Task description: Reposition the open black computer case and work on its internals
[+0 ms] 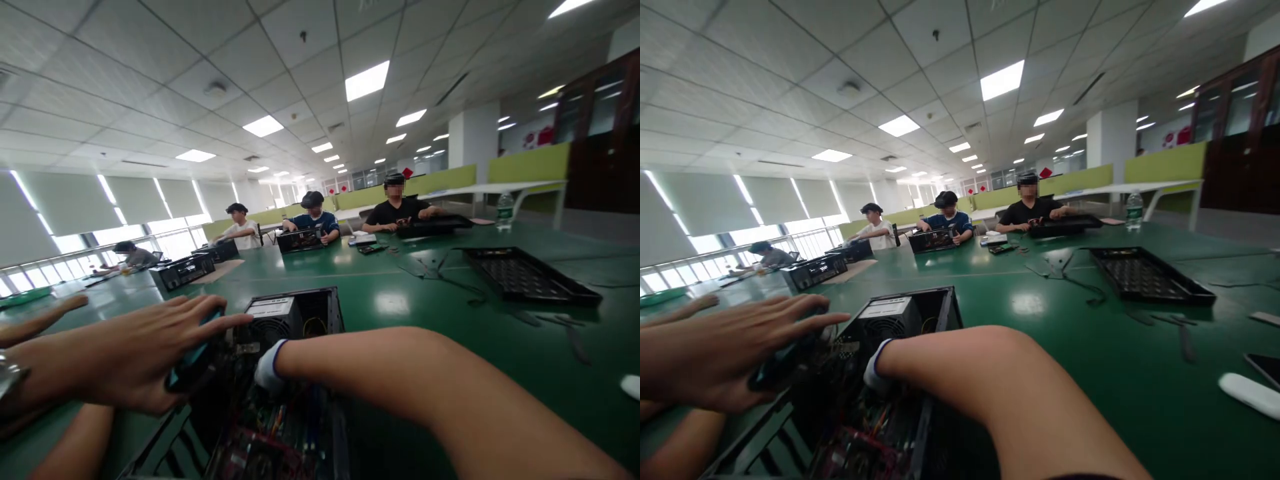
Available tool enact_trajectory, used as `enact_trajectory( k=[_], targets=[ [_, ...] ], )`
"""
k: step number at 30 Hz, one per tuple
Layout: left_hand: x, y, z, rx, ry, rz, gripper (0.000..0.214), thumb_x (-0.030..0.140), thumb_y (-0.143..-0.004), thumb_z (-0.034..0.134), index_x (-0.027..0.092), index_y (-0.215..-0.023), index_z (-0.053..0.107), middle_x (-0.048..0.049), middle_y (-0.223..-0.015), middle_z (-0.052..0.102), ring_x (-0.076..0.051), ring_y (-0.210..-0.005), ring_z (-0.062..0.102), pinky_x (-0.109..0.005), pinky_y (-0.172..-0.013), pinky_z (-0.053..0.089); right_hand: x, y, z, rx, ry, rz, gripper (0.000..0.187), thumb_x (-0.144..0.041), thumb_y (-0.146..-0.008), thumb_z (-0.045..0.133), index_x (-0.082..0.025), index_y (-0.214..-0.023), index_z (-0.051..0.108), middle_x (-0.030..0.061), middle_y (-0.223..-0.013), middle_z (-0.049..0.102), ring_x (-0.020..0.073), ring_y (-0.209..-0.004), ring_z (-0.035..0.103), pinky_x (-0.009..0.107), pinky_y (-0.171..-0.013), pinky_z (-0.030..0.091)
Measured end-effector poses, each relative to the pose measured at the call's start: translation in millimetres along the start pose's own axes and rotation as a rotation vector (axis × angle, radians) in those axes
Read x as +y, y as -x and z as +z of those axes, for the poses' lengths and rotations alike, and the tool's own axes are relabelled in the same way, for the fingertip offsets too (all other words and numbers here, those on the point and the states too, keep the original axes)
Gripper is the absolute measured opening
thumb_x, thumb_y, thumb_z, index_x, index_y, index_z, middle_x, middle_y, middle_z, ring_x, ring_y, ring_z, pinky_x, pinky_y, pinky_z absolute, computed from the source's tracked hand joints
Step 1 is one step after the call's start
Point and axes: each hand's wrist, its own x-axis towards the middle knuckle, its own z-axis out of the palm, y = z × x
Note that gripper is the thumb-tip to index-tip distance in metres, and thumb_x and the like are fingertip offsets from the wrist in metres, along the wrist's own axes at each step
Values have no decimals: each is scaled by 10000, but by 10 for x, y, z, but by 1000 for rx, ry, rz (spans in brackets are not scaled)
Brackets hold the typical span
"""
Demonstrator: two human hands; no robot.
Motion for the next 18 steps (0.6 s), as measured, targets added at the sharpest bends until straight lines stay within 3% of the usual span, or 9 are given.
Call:
enact_trajectory(
  k=[2, 4, 7, 9, 11, 13, 16, 18],
  targets=[
    [86, -152, -32, -88, 16, 54, 1066, 346, -724, 697, 335, -1623, 124, -157, -1516, 418, -434, -1297, 513, -566, -1086, 442, 56, 96, -79, -63, 33, 9, 194, -312, -777, 763, -199, -935, 760, 20, -718, 712, 231, -799, 696, 318, -750, 539],
    [152, -353, -79, -105, 55, 82, 1092, 360, -714, 736, 316, -1624, 133, -145, -1429, 479, -409, -1262, 542, -523, -1091, 449, 155, 362, -212, -87, 69, 20, 297, -331, -744, 801, -177, -992, 749, 66, -801, 728, 263, -818, 694, 340, -745, 543],
    [240, -694, -86, -98, 124, 150, 1076, 404, -722, 787, 280, -1612, 196, -136, -1329, 524, -367, -1197, 575, -487, -1075, 462, 264, 1022, -355, 40, -27, -15, 416, -370, -801, 762, -174, -1157, 675, 107, -1002, 726, 269, -875, 684, 354, -772, 542],
    [314, -911, 12, -126, 142, 205, 1095, 456, -682, 845, 273, -1591, 262, -145, -1293, 545, -380, -1172, 582, -502, -1049, 479, 286, 1497, -321, 319, -263, -49, 345, -340, -834, 734, -203, -1140, 650, 79, -1072, 709, 231, -922, 673, 325, -835, 536],
    [398, -1105, 217, -171, 111, 241, 1190, 480, -568, 929, 281, -1571, 320, -171, -1282, 560, -417, -1146, 591, -534, -1011, 499, 304, 1866, -158, 643, -464, -27, 283, -365, -893, 668, -230, -1137, 625, 57, -1082, 695, 207, -962, 664, 315, -891, 531],
    [469, -1267, 497, -196, 52, 286, 1288, 445, -474, 982, 280, -1572, 329, -207, -1319, 556, -439, -1150, 592, -555, -1007, 497, 369, 2057, 96, 946, -567, 121, 370, -507, -934, 589, -242, -1192, 597, 76, -1106, 682, 228, -1001, 661, 354, -919, 538],
    [487, -1402, 847, -151, -28, 359, 1285, 363, -522, 981, 209, -1594, 289, -265, -1504, 429, -448, -1356, 451, -566, -1129, 391, 593, 1984, 489, 1286, -696, 490, 695, -773, -879, 475, -220, -1291, 560, 129, -1196, 656, 292, -1086, 648, 442, -991, 516],
    [438, -1362, 901, -50, -47, 315, 1252, 309, -601, 958, 163, -1609, 231, -260, -1610, 259, -422, -1488, 263, -554, -1202, 292, 789, 1750, 670, 1399, -785, 670, 837, -857, -848, 384, -198, -1341, 531, 141, -1210, 659, 309, -1113, 644, 454, -1012, 503]
  ],
)
